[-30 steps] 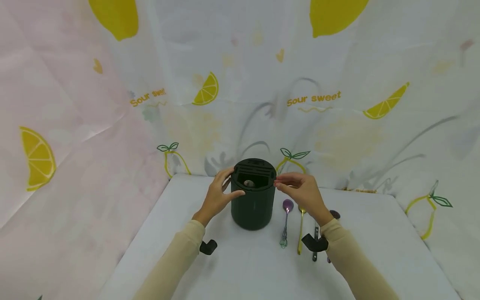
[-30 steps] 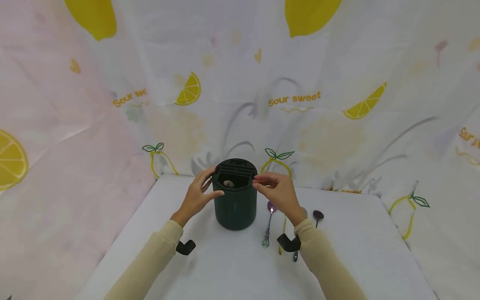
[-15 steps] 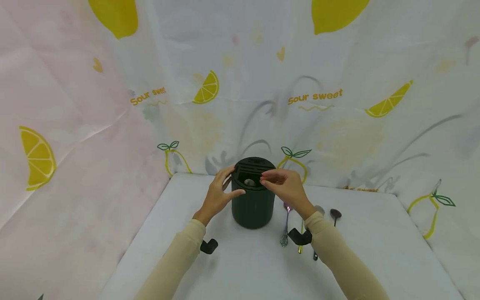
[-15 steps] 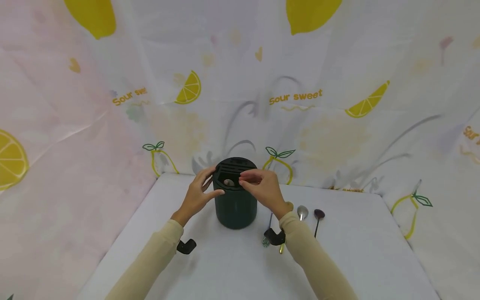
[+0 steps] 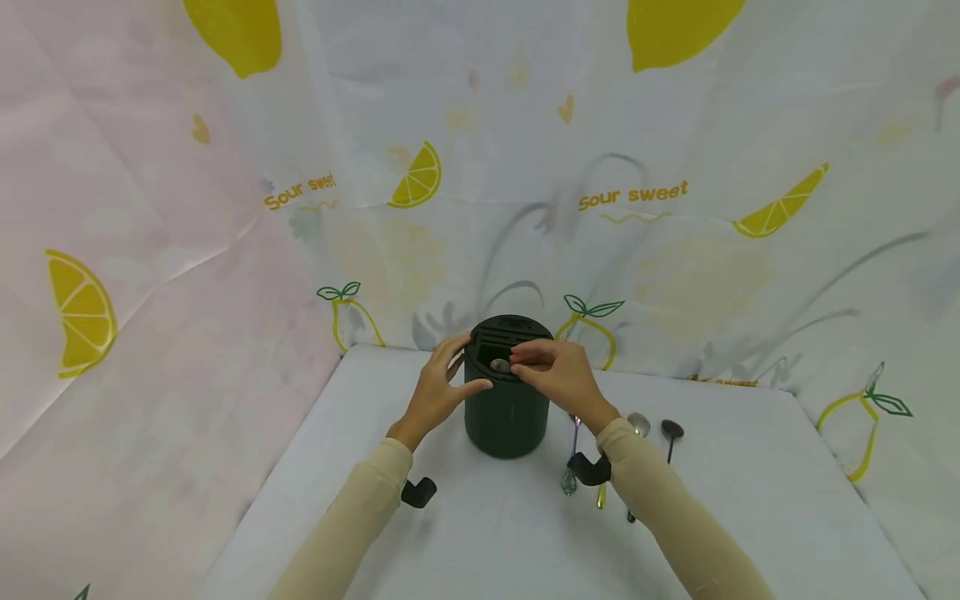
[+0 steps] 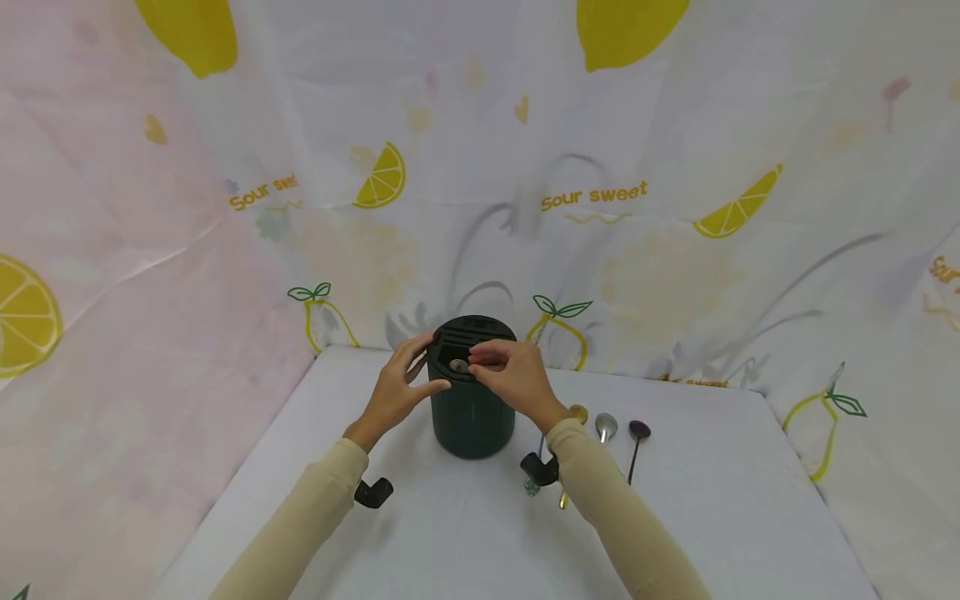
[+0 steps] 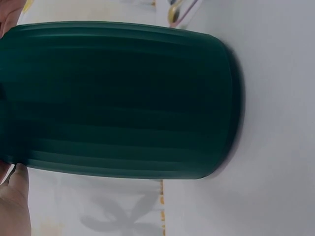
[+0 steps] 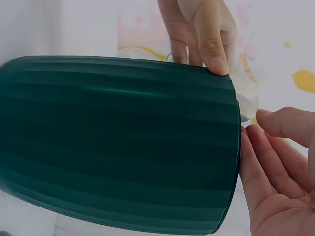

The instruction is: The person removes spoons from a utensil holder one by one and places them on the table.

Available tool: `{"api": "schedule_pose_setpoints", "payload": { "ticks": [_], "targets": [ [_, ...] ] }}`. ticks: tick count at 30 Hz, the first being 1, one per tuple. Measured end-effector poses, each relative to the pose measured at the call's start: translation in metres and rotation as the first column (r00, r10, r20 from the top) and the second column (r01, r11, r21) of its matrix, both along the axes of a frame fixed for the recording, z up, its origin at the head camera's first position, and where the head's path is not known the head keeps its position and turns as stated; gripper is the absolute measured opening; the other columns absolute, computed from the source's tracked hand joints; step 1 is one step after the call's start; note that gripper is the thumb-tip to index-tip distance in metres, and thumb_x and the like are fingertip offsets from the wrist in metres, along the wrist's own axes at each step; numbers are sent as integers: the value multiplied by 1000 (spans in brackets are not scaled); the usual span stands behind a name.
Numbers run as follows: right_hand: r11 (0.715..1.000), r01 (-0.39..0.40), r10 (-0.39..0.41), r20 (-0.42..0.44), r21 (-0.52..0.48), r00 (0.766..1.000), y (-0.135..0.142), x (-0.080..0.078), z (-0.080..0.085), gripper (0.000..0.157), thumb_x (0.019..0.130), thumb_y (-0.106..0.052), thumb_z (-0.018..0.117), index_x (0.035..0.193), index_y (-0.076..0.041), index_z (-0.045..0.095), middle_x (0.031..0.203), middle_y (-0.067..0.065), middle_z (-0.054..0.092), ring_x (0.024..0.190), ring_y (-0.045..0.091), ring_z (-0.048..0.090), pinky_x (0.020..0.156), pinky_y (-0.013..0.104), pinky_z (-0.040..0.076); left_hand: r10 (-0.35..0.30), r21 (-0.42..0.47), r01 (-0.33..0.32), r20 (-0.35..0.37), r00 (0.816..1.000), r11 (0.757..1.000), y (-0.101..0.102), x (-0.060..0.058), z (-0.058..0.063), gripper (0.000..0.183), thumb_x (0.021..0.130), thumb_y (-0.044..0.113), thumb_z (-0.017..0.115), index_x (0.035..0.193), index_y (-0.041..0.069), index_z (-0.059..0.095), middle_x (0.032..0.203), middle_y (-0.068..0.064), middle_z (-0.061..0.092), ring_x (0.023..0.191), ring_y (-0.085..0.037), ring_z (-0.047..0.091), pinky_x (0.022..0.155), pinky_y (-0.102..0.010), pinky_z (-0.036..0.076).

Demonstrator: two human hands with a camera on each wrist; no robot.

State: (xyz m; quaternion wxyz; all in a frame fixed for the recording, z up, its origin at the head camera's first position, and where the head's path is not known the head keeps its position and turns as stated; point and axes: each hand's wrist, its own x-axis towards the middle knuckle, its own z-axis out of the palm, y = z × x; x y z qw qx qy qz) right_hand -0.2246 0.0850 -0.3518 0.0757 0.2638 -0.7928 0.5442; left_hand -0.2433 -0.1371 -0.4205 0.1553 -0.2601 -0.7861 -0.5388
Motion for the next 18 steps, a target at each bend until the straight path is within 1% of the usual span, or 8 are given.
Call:
{"api": "schedule_pose_setpoints", "payload": {
  "ticks": [4,9,13,15,18],
  "targets": [
    [1000,-13,13,8,-1,1000,-3,-1,0,24,85,5,71,108,12,68,103,24,69,92,33,69,77,25,61,4,-3,-4,12,1000,1000,0,0,1,78,81,7,80,145,-6,37,145,-23,36,136,-35,37,111,-47,37],
    [1000,-30,30,-6,7,1000,-6,-2,0,23,86,6,71,108,12,68,102,24,69,92,34,69,77,25,61,-5,3,5,5,1000,1000,-2,1,3,78,81,7,80,145,-6,37,145,-26,35,136,-37,37,111,-48,37],
    [1000,-13,13,-13,11,1000,-8,-1,-1,21,85,7,71,105,11,69,101,23,70,90,34,70,76,26,61,-19,4,19,-1,1000,1000,-2,1,3,77,82,7,79,145,-7,37,145,-27,35,136,-39,36,111,-48,37],
    [1000,5,-5,-14,14,1000,-8,-1,-2,20,85,7,71,104,11,70,100,23,70,88,33,70,75,29,62,-22,3,22,-2,1000,1000,-2,1,3,77,82,7,79,145,-7,36,145,-27,34,136,-39,36,111,-48,37],
    [1000,23,-23,-30,11,999,-7,-13,-17,19,85,3,74,103,5,73,98,16,72,83,24,72,73,27,62,-20,6,20,1,1000,1000,-1,2,2,77,82,6,79,145,-8,36,145,-27,34,136,-39,36,112,-48,36]
  ]
}}
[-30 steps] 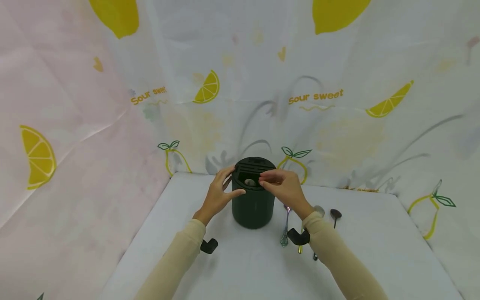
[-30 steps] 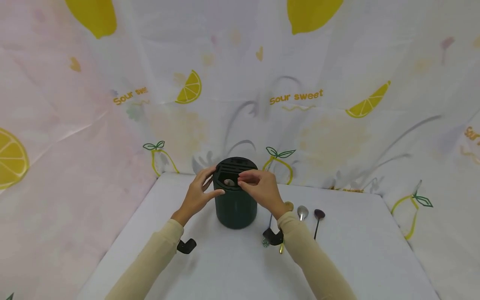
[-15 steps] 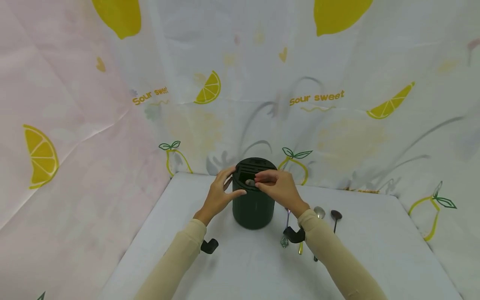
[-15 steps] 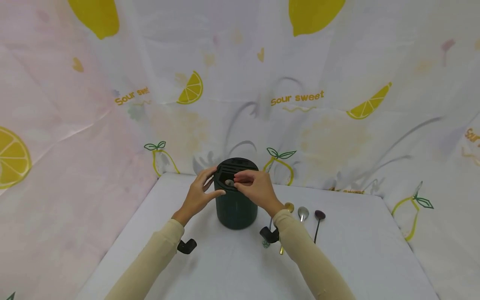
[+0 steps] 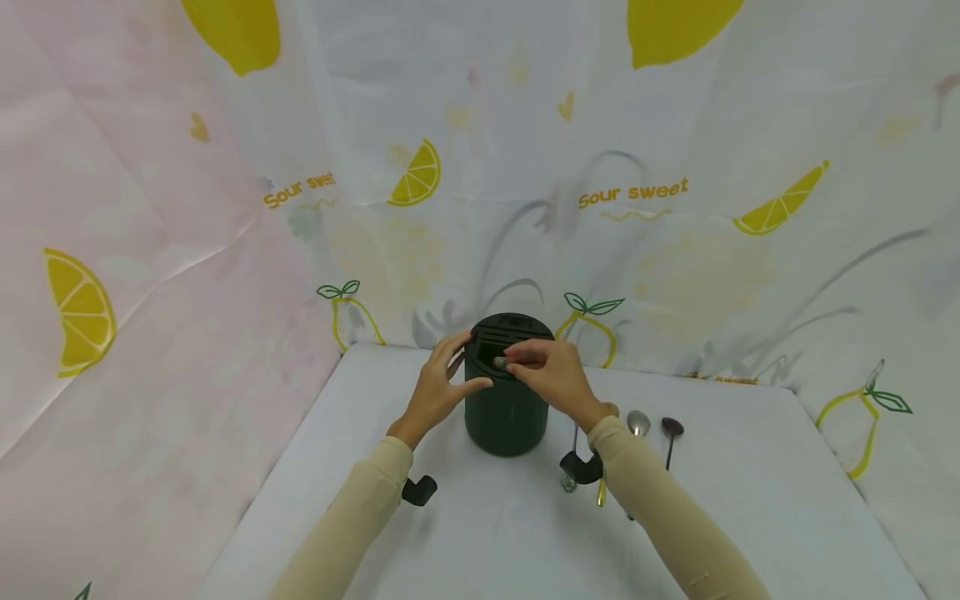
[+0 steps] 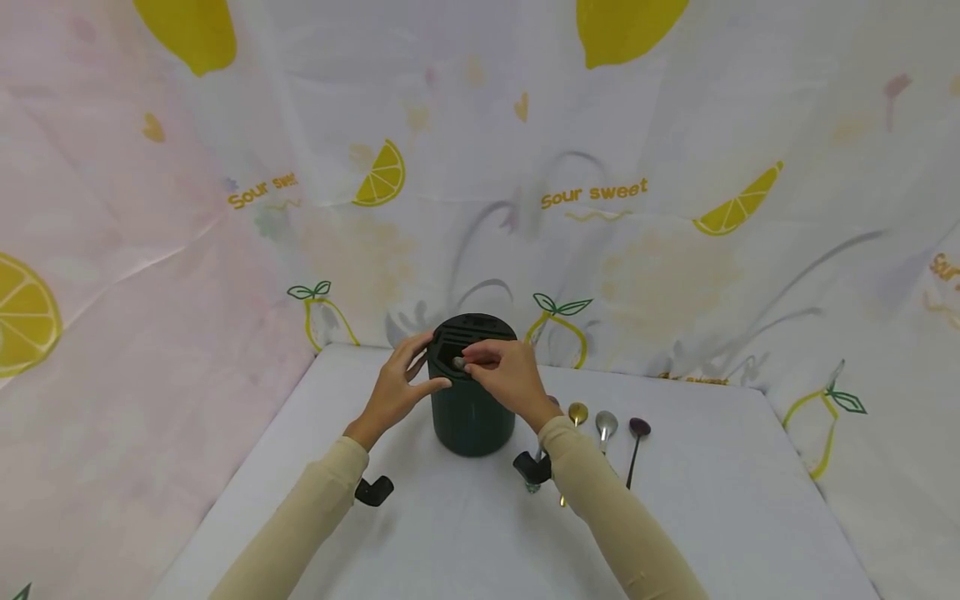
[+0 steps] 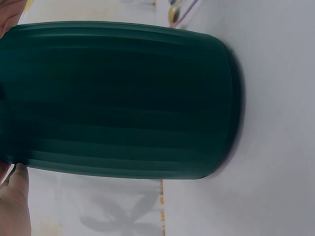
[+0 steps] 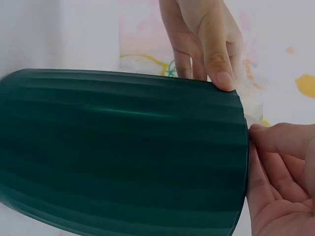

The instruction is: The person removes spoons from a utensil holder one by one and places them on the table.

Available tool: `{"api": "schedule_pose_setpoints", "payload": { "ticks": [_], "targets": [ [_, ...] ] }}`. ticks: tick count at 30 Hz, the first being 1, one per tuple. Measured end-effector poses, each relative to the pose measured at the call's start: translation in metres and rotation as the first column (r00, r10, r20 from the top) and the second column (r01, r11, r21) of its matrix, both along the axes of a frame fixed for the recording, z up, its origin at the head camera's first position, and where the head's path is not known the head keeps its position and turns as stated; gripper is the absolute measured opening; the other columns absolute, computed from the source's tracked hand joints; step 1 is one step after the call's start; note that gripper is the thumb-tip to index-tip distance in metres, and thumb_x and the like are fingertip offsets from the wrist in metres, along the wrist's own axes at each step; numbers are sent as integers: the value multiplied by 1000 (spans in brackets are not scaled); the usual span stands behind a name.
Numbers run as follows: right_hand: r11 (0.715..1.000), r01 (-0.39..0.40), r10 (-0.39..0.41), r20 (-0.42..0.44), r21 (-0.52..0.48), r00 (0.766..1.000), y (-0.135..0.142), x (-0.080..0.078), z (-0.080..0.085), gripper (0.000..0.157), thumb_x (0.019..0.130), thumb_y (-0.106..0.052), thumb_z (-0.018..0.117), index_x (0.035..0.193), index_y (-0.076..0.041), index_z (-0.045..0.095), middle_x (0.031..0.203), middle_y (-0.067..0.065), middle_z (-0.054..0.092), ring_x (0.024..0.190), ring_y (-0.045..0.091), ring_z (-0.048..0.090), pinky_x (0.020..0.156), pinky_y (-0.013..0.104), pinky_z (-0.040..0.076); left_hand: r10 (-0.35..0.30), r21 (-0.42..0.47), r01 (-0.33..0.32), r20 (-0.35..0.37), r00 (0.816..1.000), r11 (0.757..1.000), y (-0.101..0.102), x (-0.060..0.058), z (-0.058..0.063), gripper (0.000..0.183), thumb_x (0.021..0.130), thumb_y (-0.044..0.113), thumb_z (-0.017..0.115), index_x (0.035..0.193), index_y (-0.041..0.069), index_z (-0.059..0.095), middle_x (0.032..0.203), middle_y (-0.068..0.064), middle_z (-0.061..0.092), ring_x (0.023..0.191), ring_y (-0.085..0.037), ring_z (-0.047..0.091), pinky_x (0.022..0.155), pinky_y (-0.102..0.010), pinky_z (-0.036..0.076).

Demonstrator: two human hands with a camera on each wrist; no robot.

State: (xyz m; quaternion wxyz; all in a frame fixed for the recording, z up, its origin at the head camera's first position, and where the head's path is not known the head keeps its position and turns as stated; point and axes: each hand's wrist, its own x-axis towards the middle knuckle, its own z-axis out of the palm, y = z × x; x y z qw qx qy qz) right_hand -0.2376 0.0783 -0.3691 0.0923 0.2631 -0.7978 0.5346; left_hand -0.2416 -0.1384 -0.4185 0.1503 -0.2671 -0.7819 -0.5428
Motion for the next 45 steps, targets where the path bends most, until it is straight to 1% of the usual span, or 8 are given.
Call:
{"api": "schedule_pose_setpoints", "payload": {
  "ticks": [4,9,19,21,28,34,41,45],
  "targets": [
    [1000,12,-12,-13,-20,1000,3,-15,-17,18,84,-3,77,101,-2,75,95,7,73,79,15,71,70,24,61,7,0,-7,0,1000,1000,0,0,0,77,82,8,79,145,-7,38,145,-26,35,135,-38,37,111,-48,37],
    [999,24,-24,0,-41,1000,3,-16,-14,17,83,-3,77,100,-2,75,93,7,73,78,17,71,69,26,62,12,-4,-12,2,1000,1000,1,0,1,77,81,7,80,145,-6,38,145,-25,35,136,-38,37,111,-49,38],
    [997,59,-60,-13,-58,998,8,-18,-4,18,84,-5,77,102,-2,75,92,10,74,83,21,71,73,27,61,10,7,-10,10,1000,1000,1,0,-1,77,81,8,80,145,-6,38,146,-25,35,136,-35,37,111,-48,37],
    [996,58,-58,-10,-70,998,9,-16,1,18,84,-4,77,102,0,75,93,12,73,84,24,71,74,27,61,9,6,-9,11,1000,1000,0,-3,-4,78,81,9,80,145,-5,38,146,-25,35,137,-34,36,112,-47,37],
    [995,63,-66,-29,-81,997,9,8,43,20,85,3,74,103,10,71,96,22,71,88,34,70,75,21,59,29,9,-29,26,999,1000,-4,-22,-29,82,79,12,82,148,5,38,149,-14,34,138,-27,36,113,-39,36],
    [993,62,-68,-58,-102,996,14,12,60,19,85,4,73,103,9,71,96,22,71,89,33,70,78,21,59,36,6,-36,17,999,999,-6,-24,-31,81,79,22,82,148,14,40,149,-3,36,138,-17,36,112,-28,36],
    [989,17,-30,-89,-147,996,21,9,71,19,84,5,74,101,11,71,95,25,70,87,35,69,76,20,59,38,-1,-38,16,999,999,-6,-22,-30,82,79,24,82,148,13,39,149,-3,36,138,-18,37,112,-30,37],
    [989,20,-32,-84,-145,996,25,10,77,19,85,3,74,102,10,71,96,23,70,86,30,70,75,20,59,39,-6,-39,6,999,999,-5,-23,-31,82,79,23,82,149,14,39,149,-3,36,138,-18,37,112,-30,37]
  ]
}}
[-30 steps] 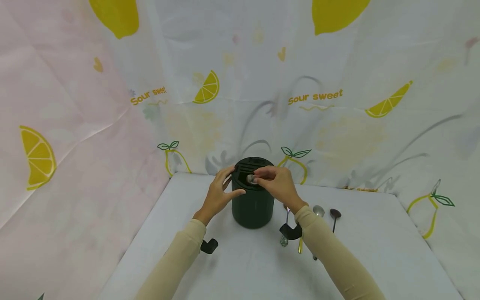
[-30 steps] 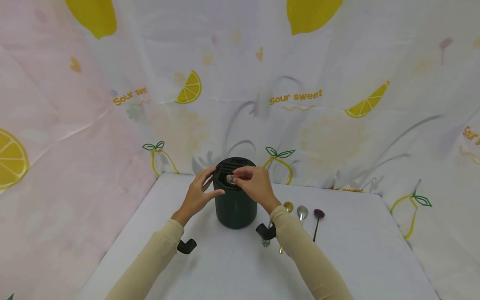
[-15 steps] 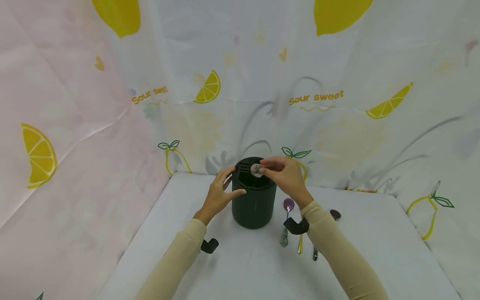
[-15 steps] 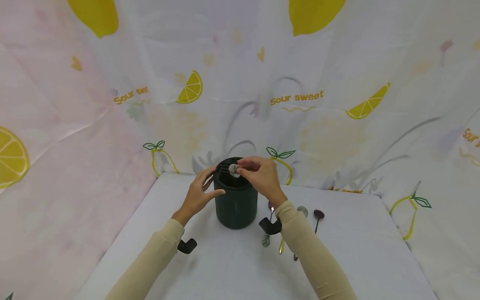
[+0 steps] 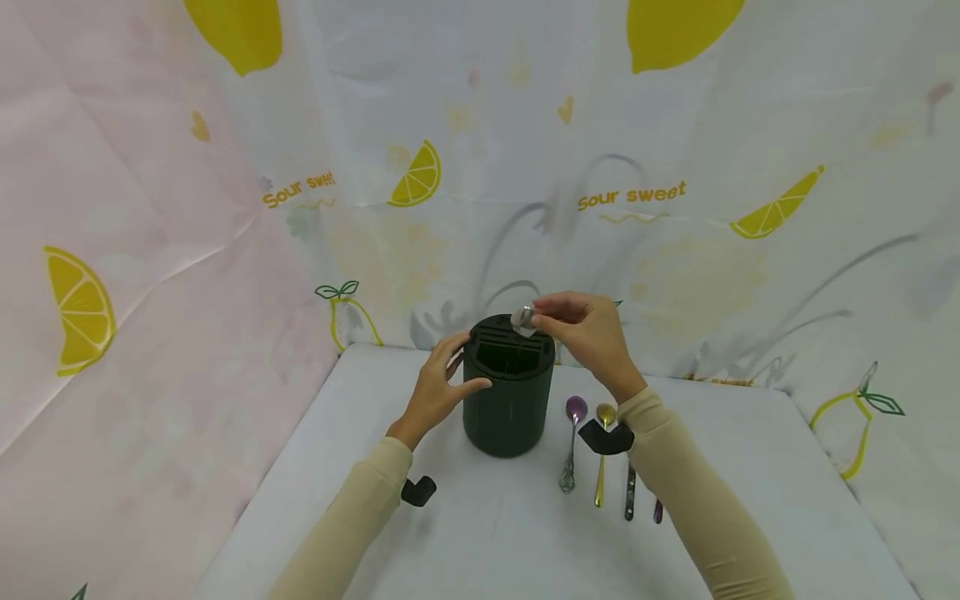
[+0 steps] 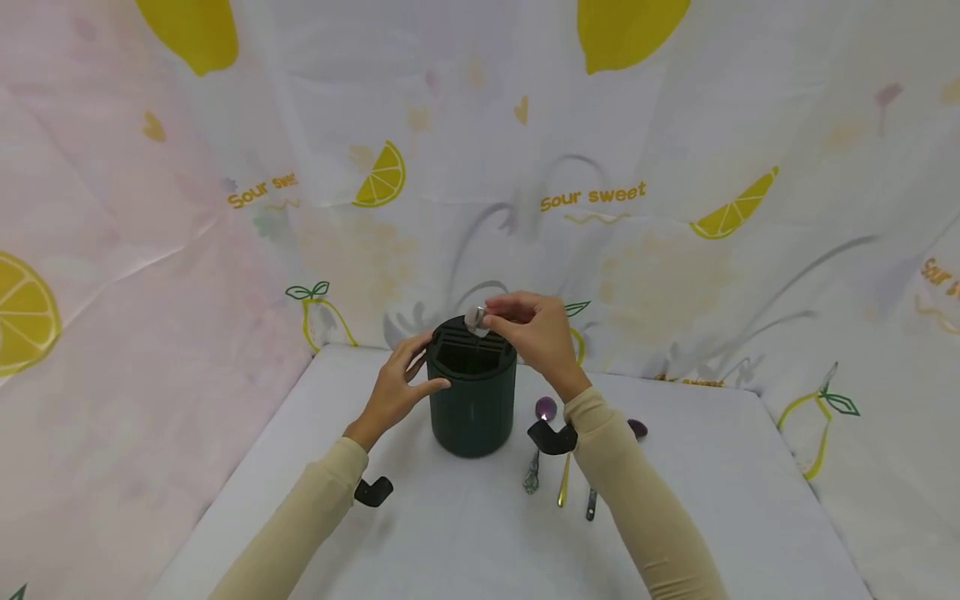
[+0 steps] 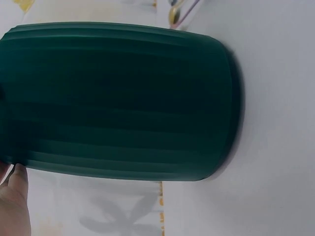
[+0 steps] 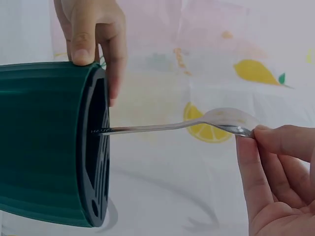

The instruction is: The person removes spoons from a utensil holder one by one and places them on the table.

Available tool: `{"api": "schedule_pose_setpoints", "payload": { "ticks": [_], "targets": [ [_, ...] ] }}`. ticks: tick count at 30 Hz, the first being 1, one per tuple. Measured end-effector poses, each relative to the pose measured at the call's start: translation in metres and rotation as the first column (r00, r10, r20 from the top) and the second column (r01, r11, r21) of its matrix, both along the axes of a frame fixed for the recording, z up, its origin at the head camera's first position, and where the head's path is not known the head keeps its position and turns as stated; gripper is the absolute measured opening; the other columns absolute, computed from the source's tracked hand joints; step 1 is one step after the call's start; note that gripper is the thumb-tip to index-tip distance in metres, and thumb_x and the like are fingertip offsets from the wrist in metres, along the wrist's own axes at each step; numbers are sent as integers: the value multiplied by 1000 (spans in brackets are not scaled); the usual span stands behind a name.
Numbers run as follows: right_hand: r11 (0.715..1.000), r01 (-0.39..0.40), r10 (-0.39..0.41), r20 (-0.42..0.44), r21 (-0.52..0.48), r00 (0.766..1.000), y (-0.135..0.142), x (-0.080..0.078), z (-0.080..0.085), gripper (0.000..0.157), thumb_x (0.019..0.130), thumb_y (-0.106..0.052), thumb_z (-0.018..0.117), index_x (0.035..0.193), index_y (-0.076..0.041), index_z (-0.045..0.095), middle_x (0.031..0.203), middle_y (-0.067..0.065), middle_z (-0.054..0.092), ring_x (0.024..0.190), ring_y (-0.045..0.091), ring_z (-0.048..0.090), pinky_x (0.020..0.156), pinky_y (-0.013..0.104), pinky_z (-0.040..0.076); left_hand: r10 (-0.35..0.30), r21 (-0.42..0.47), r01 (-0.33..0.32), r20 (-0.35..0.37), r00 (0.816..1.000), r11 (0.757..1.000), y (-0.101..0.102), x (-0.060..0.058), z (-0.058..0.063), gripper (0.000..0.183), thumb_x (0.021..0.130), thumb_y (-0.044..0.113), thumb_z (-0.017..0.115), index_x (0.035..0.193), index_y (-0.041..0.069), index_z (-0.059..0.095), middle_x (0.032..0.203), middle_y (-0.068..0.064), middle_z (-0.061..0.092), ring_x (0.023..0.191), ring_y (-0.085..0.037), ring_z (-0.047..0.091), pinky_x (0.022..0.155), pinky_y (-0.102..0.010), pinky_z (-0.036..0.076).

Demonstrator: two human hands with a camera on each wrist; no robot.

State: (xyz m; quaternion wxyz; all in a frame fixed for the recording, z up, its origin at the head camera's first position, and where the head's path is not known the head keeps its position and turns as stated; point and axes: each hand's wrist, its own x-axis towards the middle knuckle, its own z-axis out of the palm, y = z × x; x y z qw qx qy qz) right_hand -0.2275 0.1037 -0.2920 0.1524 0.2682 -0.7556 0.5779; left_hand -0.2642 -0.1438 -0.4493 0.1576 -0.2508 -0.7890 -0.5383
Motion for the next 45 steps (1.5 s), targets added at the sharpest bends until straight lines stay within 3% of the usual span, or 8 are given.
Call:
{"api": "schedule_pose_setpoints", "payload": {
  "ticks": [9,14,21,25,32,38,45],
  "targets": [
    [997,-10,11,9,-72,1000,13,-4,9,22,84,3,74,104,11,70,97,23,70,83,20,71,77,25,60,10,-5,-10,12,1000,1000,0,0,-2,82,78,25,82,148,13,40,149,-2,36,137,-18,37,111,-27,37],
    [990,-8,11,18,-139,1000,25,-15,8,25,83,-1,77,105,9,71,95,13,73,84,17,70,76,24,60,9,-5,-9,14,1000,1000,0,-1,-3,82,79,26,82,148,13,40,149,-3,36,137,-18,38,111,-26,37],
    [977,61,-56,31,-202,998,43,-23,14,28,80,-9,82,104,3,74,92,7,74,86,17,70,76,22,59,3,3,-3,17,1000,1000,1,2,2,81,79,24,82,148,12,40,148,-4,37,137,-18,37,112,-28,37],
    [959,30,-18,44,-281,999,50,-24,14,26,79,-4,82,102,3,74,91,8,74,84,18,70,78,23,59,6,-3,-6,16,1000,1000,0,-1,-1,81,79,27,82,148,13,41,148,-1,37,137,-17,38,111,-26,37],
    [894,-54,78,36,-444,996,59,-23,16,33,80,8,76,107,22,63,89,13,73,79,21,71,80,33,61,-2,-5,2,31,1000,1000,0,0,-1,81,79,26,82,148,14,40,148,0,37,137,-16,37,111,-25,37],
    [860,-81,99,10,-505,995,69,-22,20,28,79,14,73,105,21,64,88,16,72,77,22,71,75,38,61,-3,1,3,18,1000,1000,0,0,0,81,79,25,82,148,12,40,148,-3,37,137,-17,37,111,-26,37],
    [840,-103,131,16,-533,991,80,-22,15,27,80,18,69,106,24,62,89,16,72,80,22,71,76,43,59,5,3,-5,26,1000,1000,2,0,3,82,78,17,82,148,10,39,149,-7,36,138,-20,37,112,-32,37]
  ]
}}
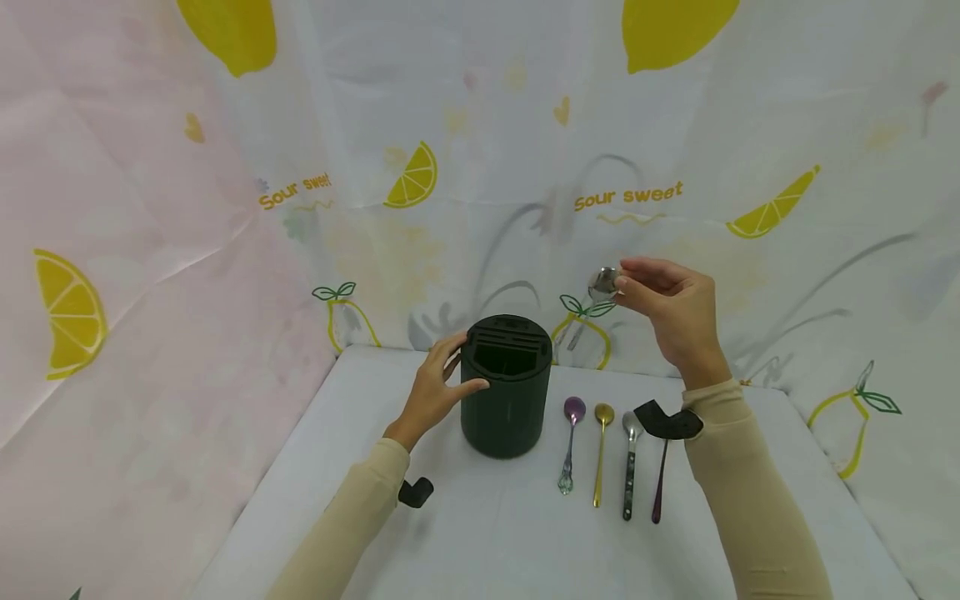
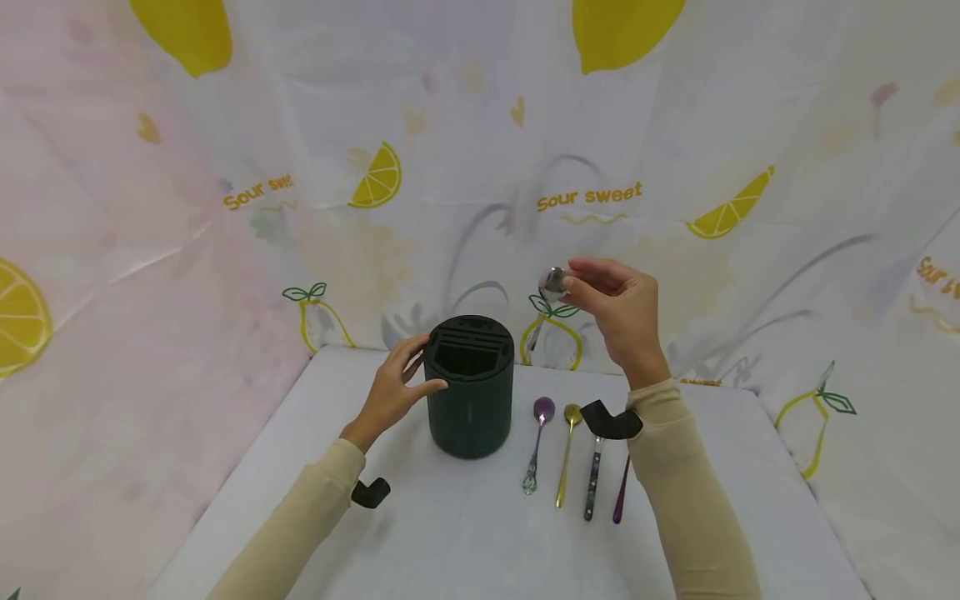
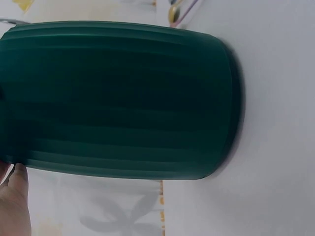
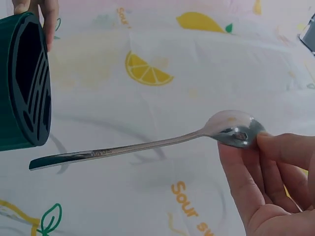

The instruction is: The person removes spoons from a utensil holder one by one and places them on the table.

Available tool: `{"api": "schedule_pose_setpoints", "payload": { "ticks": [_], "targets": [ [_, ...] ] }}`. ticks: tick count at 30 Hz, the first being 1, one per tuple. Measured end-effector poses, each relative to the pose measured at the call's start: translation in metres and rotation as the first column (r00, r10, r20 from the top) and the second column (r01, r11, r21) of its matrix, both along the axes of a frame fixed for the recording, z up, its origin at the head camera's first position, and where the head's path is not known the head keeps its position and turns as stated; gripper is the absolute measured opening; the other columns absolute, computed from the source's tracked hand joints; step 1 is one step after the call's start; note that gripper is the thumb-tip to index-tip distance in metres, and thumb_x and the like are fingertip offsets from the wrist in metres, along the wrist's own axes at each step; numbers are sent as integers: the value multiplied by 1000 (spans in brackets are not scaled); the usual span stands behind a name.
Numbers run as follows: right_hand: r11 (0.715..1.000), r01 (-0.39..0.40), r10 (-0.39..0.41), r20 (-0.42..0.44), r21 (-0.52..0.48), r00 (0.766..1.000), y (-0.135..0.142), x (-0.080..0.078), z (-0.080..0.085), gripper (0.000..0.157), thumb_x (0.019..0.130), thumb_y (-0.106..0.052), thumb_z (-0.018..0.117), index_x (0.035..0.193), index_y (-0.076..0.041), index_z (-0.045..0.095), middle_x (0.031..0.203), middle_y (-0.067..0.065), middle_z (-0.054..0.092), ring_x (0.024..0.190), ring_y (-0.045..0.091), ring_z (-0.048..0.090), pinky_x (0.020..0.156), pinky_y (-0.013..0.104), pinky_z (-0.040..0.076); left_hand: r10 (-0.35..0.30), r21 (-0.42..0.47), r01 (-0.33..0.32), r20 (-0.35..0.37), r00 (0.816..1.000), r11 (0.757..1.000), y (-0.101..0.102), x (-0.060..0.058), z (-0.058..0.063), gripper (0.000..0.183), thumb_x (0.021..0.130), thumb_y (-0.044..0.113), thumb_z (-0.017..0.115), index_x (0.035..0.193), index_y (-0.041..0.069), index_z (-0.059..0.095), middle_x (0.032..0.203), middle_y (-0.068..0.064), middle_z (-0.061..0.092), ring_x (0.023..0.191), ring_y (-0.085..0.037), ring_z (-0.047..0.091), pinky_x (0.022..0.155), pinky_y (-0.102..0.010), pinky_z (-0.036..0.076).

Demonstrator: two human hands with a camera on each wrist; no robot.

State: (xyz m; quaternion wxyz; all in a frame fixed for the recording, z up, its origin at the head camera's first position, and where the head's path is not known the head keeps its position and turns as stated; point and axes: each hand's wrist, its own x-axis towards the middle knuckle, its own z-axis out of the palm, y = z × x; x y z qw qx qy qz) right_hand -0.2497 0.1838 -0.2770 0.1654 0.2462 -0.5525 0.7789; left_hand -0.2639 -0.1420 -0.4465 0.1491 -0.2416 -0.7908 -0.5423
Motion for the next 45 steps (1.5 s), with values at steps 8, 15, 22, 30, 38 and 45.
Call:
{"api": "schedule_pose_setpoints", "payload": {
  "ticks": [8,15,22,30,38,45],
  "targets": [
    [999,50,-51,36,16,998,16,-1,-12,28,80,16,71,106,23,62,89,17,72,80,23,72,75,43,59,-28,9,29,-21,999,1000,4,19,24,78,81,9,80,145,-5,38,146,-25,35,137,-34,37,112,-48,37],
    [992,111,-116,76,68,990,37,3,-23,23,82,13,71,104,17,67,90,15,72,80,23,72,75,38,60,-30,5,30,-32,999,1000,5,22,27,78,81,8,80,145,-5,39,146,-25,35,136,-34,37,111,-49,37],
    [989,140,-144,118,47,982,57,3,-37,21,81,16,70,101,17,68,87,15,73,77,22,73,72,37,60,-19,3,19,-16,1000,1000,5,23,27,78,80,6,80,145,-6,38,146,-24,35,136,-35,37,111,-49,37],
    [980,195,-196,238,26,951,80,4,-58,19,80,15,71,99,13,70,88,12,73,78,19,72,70,34,61,-12,5,12,-18,1000,1000,3,18,21,79,80,8,81,146,-3,38,147,-21,35,137,-33,37,111,-47,38],
    [981,196,-179,401,-1,899,107,3,-86,16,82,13,71,90,-1,75,87,8,72,80,16,72,75,30,60,7,-4,-7,-12,1000,1000,-1,1,-1,82,79,22,82,148,13,40,148,-3,37,137,-17,37,111,-28,37],
    [970,244,-221,488,16,844,128,1,-111,18,84,12,68,85,-4,77,83,4,71,75,13,71,73,24,60,-17,13,17,-15,1000,1000,5,18,20,80,79,7,81,146,-4,38,146,-21,36,137,-33,37,111,-46,37]
  ]
}}
